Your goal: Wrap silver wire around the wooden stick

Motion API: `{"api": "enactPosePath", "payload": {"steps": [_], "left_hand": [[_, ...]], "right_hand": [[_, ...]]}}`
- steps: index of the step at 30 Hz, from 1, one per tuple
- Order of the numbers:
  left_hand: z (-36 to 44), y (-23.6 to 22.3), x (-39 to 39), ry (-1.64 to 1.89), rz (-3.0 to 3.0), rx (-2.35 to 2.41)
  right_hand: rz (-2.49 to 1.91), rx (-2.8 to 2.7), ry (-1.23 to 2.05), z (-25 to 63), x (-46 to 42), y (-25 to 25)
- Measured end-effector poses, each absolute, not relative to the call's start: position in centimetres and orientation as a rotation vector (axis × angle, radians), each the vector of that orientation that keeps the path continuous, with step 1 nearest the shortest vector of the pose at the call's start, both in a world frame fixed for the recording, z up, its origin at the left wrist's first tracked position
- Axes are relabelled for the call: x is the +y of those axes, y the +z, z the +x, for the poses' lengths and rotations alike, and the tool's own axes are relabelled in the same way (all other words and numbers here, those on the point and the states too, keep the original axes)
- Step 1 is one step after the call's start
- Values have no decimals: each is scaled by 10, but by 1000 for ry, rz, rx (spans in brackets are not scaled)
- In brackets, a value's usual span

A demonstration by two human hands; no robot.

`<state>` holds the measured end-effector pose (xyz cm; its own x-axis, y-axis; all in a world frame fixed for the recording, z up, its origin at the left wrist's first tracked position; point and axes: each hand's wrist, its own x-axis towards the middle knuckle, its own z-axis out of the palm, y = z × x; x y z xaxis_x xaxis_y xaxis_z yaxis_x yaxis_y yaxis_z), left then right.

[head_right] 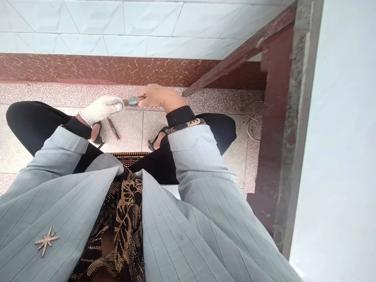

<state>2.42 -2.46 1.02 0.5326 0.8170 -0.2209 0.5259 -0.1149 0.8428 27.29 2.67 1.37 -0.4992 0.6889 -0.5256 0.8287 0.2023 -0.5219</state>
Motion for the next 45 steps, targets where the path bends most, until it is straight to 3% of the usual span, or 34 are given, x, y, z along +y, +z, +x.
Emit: {"api": "enactPosePath", "payload": {"steps": [11, 17, 27, 32, 37, 45], "left_hand": [[14, 1, -15, 453, 1667, 1193], [21, -5, -20, 598, 1466, 1059], [28, 3, -27, 408, 1600, 997], [25, 2, -25, 394, 1710, 1085], [21, 7, -22, 358, 1744, 1154], [16, 7, -19, 381, 1741, 1158]], "right_hand": [[1110, 2059, -1741, 269, 13, 36], [1341, 2386, -2027, 278, 9, 52], [1881, 2397, -1562, 275, 26, 13], [1633, 2393, -1110, 266, 24, 7], [1251, 2162, -1300, 265, 21, 11], [1154, 2063, -1540, 264, 16, 16]]}}
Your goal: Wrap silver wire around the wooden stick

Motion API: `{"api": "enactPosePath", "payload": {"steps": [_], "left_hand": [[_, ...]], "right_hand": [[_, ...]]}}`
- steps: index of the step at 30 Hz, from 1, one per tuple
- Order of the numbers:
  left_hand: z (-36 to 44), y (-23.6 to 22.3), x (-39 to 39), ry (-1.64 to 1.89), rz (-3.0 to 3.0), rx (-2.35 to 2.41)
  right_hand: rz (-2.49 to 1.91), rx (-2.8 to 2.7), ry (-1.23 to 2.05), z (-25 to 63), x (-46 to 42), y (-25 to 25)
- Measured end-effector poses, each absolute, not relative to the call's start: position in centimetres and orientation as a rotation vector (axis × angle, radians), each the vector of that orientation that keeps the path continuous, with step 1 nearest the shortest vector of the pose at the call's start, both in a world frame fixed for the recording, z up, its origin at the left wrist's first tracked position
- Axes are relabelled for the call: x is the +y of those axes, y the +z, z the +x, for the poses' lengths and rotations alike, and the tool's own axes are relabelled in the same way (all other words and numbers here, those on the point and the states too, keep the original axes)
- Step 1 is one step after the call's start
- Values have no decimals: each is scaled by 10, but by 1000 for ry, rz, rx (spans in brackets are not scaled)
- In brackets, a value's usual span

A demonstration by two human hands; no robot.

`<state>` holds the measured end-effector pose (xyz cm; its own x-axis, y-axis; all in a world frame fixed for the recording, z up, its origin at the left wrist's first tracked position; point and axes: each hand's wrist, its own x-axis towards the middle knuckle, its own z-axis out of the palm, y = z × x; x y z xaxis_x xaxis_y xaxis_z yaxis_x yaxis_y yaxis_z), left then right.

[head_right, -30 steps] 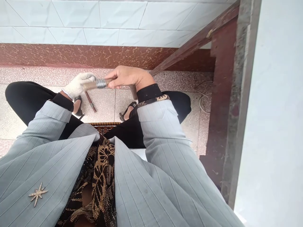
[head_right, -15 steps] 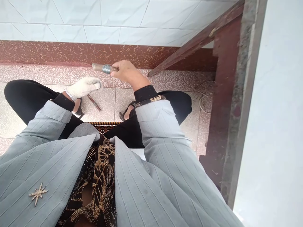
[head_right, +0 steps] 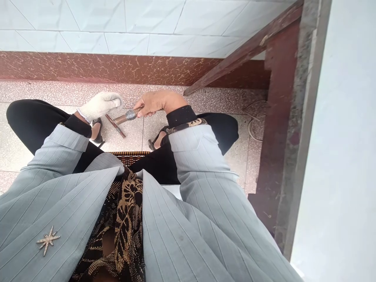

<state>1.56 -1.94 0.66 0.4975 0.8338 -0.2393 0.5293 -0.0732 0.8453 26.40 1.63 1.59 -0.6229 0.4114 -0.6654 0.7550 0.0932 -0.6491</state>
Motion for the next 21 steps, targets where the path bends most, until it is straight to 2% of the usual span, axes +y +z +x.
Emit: {"api": "enactPosePath", "payload": {"steps": [6, 11, 16, 21], "left_hand": [[13, -7, -15, 485, 1564, 1130], [21, -7, -19, 555, 1439, 1040], [34, -3, -32, 467, 1437, 903], [38, 3, -36, 345, 1491, 929]], "right_hand": [[1093, 2135, -1760, 280, 18, 39], [1395, 2320, -2011, 289, 12, 55], [1495, 2423, -1890, 279, 9, 53], [1846, 2297, -1764, 273, 15, 35]]}}
